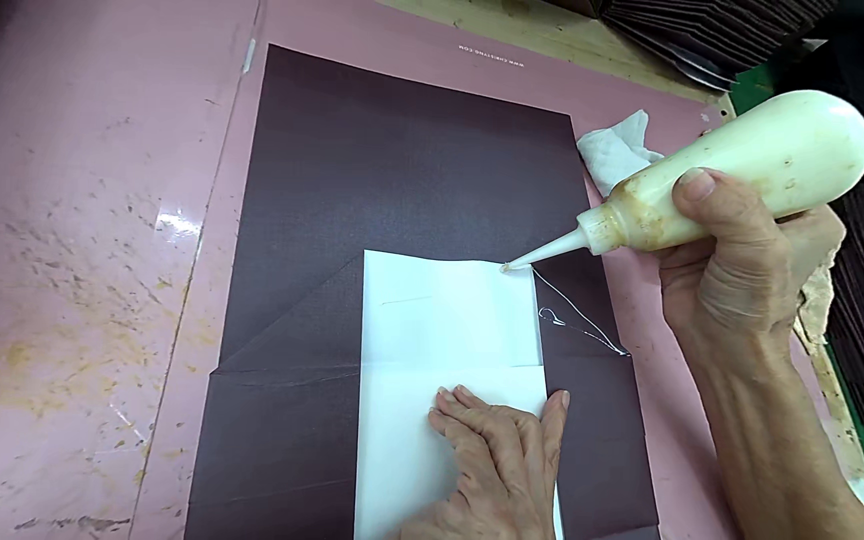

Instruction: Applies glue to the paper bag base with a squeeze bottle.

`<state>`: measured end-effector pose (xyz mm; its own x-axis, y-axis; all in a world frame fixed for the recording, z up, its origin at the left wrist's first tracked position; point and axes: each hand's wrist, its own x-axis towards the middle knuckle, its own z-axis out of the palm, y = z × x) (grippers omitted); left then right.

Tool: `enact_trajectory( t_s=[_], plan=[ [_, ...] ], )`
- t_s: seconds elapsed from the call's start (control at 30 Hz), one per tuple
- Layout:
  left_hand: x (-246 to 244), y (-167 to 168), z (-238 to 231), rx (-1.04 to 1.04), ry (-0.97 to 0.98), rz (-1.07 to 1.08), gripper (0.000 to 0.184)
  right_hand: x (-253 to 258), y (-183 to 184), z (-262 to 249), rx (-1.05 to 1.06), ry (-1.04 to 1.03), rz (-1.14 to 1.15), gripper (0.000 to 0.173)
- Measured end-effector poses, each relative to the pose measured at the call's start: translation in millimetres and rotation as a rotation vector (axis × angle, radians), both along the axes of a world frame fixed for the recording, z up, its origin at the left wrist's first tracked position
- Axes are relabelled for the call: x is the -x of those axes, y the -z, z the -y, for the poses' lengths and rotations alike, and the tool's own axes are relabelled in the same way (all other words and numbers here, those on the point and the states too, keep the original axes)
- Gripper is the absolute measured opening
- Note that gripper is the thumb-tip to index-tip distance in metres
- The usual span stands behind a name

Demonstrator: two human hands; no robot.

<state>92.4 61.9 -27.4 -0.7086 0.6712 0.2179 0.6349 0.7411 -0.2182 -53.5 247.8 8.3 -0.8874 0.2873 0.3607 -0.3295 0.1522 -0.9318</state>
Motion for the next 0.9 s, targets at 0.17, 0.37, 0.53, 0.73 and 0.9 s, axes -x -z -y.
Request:
enact_trajectory(
  t_s=[0.17,0.37,0.53,0.73,0.9],
  plan=[
    [-1.1,-0.8,-0.7,0.034,0.003,0.002,0.056,-7.0,1.9,6.0,0.023,-0.094,0.048,0.042],
    [-1.1,2.0,-0.7,0.094,0.020,-0.055,0.053,-6.0,2.0,25.0,0.008,-0.109,0.045,0.032],
    [-0.9,-0.4,-3.3,0.111,0.015,-0.027,0.052,-3.1,2.8,43.6,0.012,-0.133,0.045,0.031],
    [-1.2,-2.6,-2.7,0.079,0.017,0.012,0.052,1.3,1.0,65.2,0.029,-0.162,0.060,0.036],
    [-0.7,-5.4,-3.6,0.110,0.021,0.031,0.050,6.0,0.1,80.3,0.017,-0.190,0.056,0.037]
  ],
)
